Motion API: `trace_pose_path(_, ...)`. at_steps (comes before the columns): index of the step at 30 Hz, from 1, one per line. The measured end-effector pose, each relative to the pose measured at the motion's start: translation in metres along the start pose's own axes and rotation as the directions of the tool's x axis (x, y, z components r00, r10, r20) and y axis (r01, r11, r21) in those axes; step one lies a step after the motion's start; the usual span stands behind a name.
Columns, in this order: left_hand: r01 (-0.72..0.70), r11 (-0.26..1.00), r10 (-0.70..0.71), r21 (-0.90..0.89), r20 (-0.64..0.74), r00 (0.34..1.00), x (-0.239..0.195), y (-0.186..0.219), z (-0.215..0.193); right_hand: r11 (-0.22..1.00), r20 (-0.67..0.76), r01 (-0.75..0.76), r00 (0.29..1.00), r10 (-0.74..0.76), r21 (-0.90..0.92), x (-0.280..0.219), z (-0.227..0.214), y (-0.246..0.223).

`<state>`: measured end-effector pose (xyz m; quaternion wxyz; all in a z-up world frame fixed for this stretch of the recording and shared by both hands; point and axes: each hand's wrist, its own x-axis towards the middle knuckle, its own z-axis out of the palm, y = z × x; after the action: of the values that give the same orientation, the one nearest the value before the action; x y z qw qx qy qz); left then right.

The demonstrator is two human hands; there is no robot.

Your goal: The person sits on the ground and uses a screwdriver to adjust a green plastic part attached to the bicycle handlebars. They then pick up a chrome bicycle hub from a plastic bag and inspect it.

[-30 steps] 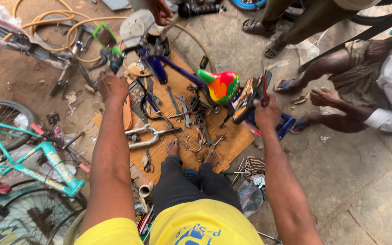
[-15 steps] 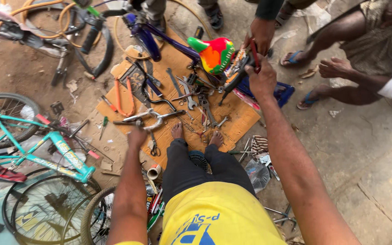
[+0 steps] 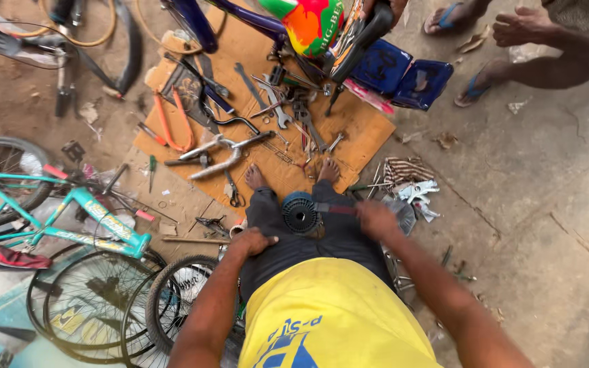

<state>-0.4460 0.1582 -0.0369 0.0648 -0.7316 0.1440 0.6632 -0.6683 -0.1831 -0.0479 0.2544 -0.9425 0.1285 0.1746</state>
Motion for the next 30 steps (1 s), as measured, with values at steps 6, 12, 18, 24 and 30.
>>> trace_pose_path(6,-0.099,0.994,0.102,0.049,-0.071,0.992,0.0,-0.027,0.016,0.996,-0.198,0.052,0.98,-0.038,0.069,-0.037,0.01,-0.087)
trace_pose_path(12,-0.592,0.765,0.619,0.252,-0.035,0.785,-0.075,-0.064,0.052,0.951,-0.227,0.211,0.961,-0.159,0.228,-0.076,-0.046,-0.124)
trace_pose_path(18,-0.352,0.936,0.343,0.006,-0.235,0.909,-0.024,-0.028,0.036,0.983,0.067,0.037,0.996,-0.05,0.182,0.027,0.023,-0.064)
trace_pose_path(24,-0.451,0.886,0.417,0.11,-0.616,0.669,0.214,-0.01,-0.059,0.963,0.176,0.212,0.955,-0.24,0.164,0.216,0.121,0.021)
trace_pose_path(30,-0.426,0.897,0.246,-0.119,-0.667,0.703,0.385,-0.05,-0.086,0.928,0.179,0.366,0.911,-0.372,0.067,0.343,0.186,0.064)
